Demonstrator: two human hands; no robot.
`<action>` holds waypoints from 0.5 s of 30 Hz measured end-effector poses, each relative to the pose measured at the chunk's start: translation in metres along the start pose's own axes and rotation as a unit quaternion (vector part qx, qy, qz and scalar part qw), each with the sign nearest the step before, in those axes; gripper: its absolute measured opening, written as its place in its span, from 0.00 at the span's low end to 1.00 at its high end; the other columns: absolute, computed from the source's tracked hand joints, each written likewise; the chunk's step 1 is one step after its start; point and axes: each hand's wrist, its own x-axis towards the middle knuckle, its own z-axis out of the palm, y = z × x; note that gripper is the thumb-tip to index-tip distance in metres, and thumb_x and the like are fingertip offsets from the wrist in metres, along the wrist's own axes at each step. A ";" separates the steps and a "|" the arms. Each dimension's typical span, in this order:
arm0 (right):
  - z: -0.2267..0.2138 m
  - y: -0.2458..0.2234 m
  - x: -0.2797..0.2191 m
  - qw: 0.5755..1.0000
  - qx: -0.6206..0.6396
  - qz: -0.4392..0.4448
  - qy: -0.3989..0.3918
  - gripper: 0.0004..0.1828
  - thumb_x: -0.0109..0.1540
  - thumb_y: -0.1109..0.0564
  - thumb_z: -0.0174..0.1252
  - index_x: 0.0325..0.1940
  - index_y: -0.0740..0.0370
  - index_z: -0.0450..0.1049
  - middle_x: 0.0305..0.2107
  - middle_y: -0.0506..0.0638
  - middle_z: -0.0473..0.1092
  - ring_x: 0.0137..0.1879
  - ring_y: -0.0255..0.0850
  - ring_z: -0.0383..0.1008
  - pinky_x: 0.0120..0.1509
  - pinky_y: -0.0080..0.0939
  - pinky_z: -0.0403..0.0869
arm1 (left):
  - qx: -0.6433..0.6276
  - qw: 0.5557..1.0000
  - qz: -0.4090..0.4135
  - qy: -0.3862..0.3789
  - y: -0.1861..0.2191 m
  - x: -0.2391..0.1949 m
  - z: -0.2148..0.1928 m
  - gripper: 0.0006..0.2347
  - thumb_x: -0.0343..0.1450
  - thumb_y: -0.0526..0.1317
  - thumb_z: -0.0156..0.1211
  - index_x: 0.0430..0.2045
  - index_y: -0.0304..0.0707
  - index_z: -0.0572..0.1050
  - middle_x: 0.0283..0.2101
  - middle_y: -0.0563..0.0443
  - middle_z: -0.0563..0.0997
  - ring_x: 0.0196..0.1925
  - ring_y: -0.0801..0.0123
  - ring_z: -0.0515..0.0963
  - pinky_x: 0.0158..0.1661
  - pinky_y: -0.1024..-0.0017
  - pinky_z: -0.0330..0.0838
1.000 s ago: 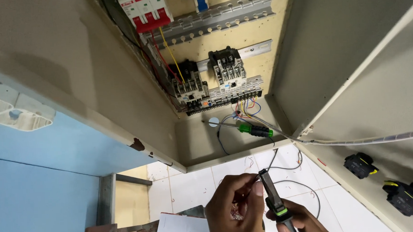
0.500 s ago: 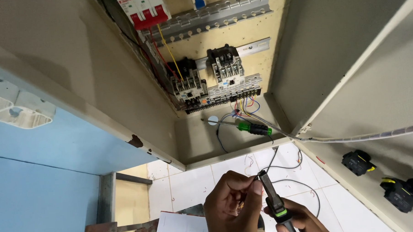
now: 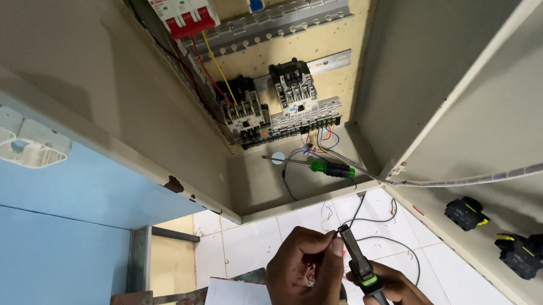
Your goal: The person uses pliers and a screwdriver to strip and connect wires inside an electrical panel. They manipulate several colored wires, securing them to terminals on circuit breakers and other components within the open panel.
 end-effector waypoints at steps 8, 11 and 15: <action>-0.004 0.009 -0.002 1.000 -0.002 -0.002 -0.013 0.08 0.60 0.50 0.59 0.32 0.46 0.83 0.50 0.46 0.84 0.57 0.36 0.88 0.55 0.37 0.82 | 0.001 0.999 0.045 0.004 -0.004 0.000 0.003 0.05 0.67 0.32 0.66 0.20 0.32 0.78 0.18 0.53 0.74 0.17 0.79 0.67 0.19 0.78 0.60; -0.005 0.010 -0.001 1.000 -0.018 0.007 -0.012 0.08 0.60 0.51 0.60 0.35 0.46 0.85 0.50 0.43 0.84 0.55 0.32 0.87 0.52 0.33 0.82 | -0.001 1.000 0.024 0.005 -0.005 -0.001 0.003 0.06 0.67 0.32 0.67 0.19 0.32 0.77 0.15 0.54 0.70 0.16 0.79 0.64 0.18 0.78 0.56; 0.002 -0.003 0.000 0.998 -0.048 0.019 0.036 0.09 0.61 0.48 0.57 0.33 0.48 0.83 0.45 0.40 0.84 0.51 0.29 0.87 0.48 0.31 0.79 | 0.026 0.999 0.011 0.015 -0.004 -0.001 0.004 0.07 0.66 0.32 0.68 0.17 0.34 0.77 0.13 0.57 0.68 0.16 0.80 0.62 0.18 0.77 0.56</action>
